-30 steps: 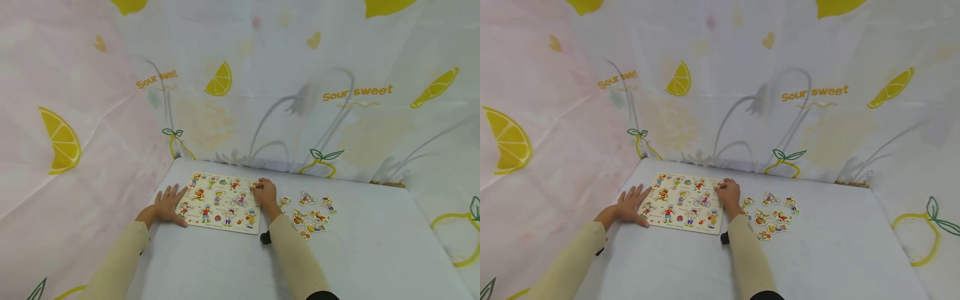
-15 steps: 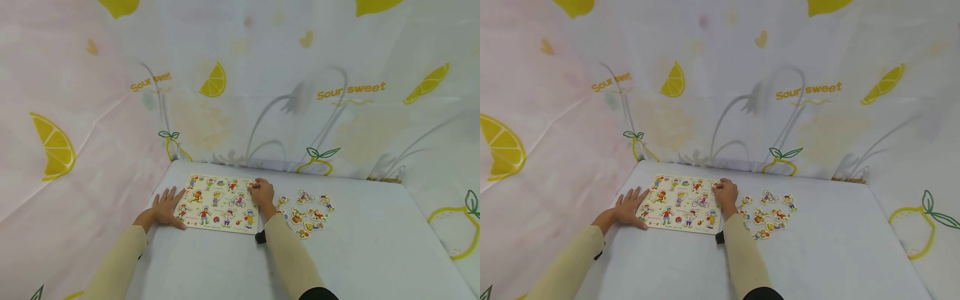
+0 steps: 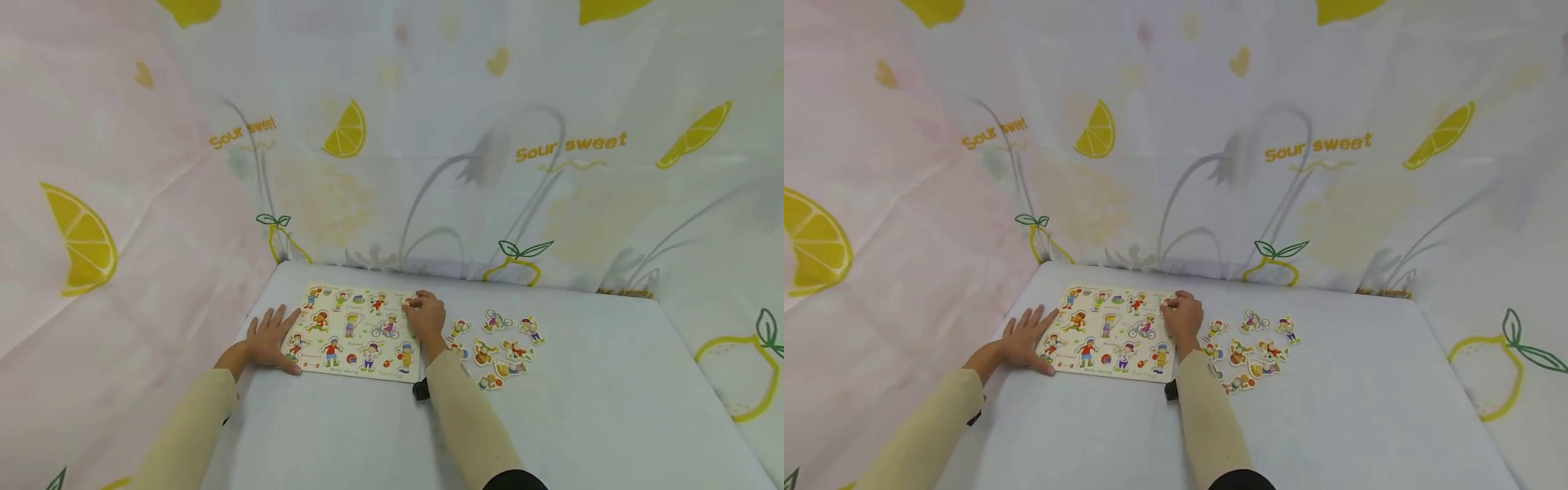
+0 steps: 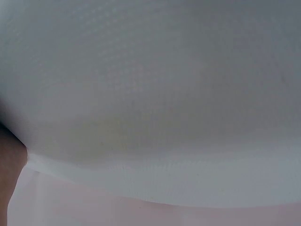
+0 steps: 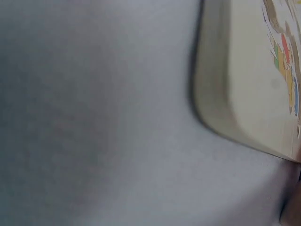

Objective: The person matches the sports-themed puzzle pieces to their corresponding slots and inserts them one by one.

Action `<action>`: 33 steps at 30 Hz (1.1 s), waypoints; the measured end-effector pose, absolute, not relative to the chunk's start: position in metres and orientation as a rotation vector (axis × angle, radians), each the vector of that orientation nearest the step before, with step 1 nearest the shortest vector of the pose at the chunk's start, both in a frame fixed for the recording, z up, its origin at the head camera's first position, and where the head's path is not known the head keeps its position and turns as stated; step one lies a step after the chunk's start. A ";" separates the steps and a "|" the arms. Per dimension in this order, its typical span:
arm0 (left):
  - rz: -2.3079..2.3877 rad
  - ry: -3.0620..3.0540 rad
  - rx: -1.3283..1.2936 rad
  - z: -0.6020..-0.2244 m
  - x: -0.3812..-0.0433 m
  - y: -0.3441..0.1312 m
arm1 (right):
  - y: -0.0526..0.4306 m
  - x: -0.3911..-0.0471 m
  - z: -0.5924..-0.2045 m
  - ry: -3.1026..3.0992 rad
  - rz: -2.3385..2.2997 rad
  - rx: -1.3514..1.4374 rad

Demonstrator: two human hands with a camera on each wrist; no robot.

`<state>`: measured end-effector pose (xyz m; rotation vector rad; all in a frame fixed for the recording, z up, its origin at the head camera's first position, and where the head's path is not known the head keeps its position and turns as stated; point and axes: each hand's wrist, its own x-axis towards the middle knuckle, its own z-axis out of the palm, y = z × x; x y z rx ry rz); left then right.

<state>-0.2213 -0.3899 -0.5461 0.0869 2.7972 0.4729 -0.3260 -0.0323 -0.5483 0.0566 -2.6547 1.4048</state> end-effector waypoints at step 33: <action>0.489 2.802 0.092 -0.547 -0.221 -0.391 | -0.032 -0.327 -0.550 -2.707 1.357 0.080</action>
